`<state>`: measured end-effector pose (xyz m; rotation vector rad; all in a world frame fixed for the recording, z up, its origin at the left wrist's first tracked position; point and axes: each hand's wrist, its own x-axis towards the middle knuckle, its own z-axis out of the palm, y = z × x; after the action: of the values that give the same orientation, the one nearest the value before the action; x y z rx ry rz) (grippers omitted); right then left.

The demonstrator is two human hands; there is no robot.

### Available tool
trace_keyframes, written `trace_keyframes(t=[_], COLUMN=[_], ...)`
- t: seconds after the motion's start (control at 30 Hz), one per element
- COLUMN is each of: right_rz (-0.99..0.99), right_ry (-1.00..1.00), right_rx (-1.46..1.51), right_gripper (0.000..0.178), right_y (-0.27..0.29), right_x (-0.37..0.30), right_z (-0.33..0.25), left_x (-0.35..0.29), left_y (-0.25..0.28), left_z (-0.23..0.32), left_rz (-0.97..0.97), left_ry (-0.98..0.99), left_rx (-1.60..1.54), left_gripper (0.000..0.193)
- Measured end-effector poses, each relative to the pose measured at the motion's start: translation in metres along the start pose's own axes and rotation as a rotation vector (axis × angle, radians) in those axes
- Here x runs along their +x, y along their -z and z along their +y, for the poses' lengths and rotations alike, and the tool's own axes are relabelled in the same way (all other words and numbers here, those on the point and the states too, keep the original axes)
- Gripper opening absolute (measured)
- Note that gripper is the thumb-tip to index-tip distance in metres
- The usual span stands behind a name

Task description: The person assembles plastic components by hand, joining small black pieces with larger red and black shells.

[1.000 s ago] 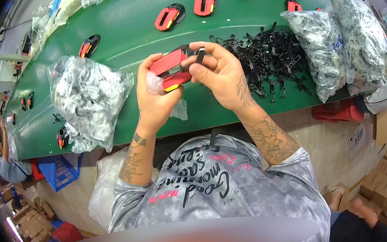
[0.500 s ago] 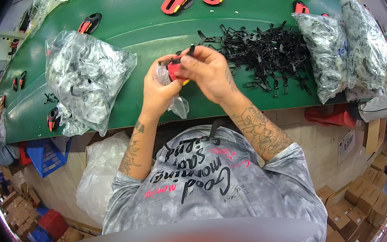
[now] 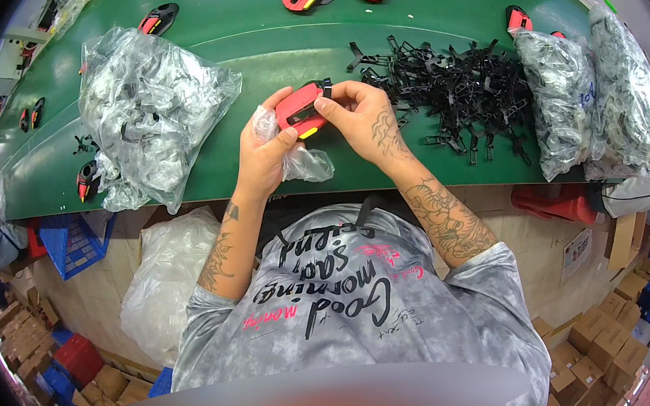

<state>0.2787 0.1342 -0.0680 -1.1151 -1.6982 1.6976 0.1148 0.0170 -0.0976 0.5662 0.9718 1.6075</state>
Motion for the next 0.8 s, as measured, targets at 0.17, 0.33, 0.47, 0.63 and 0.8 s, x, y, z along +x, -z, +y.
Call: trace_keyframes(t=[0.17,0.33,0.47,0.63,0.8], right_rz=[-0.026,0.000,0.011,0.015,0.053], right_ry=[0.020,0.058,0.077,0.181,0.292], right_rx=[-0.053,0.089,-0.021,-0.291,-0.041], right_gripper=[0.024,0.024,0.025,0.033,0.079], right_y=[0.002,0.003,0.005,0.006,0.006], right_x=[-0.007,-0.008,-0.012,-0.013,-0.007], right_z=[-0.010,-0.008,-0.019,-0.027,-0.015], left_x=[0.000,0.003,0.004,0.001,-0.003], left_y=[-0.001,-0.010,-0.011,-0.016,-0.027], left_z=[-0.007,-0.001,-0.001,0.006,0.018], left_rz=[-0.015,-0.069,-0.077,-0.006,-0.078], left_ry=[-0.061,-0.096,-0.108,-0.096,-0.185], left_rx=[-0.063,-0.035,-0.045,-0.029,-0.034], left_gripper=[0.075,0.076,0.076,0.067,0.056])
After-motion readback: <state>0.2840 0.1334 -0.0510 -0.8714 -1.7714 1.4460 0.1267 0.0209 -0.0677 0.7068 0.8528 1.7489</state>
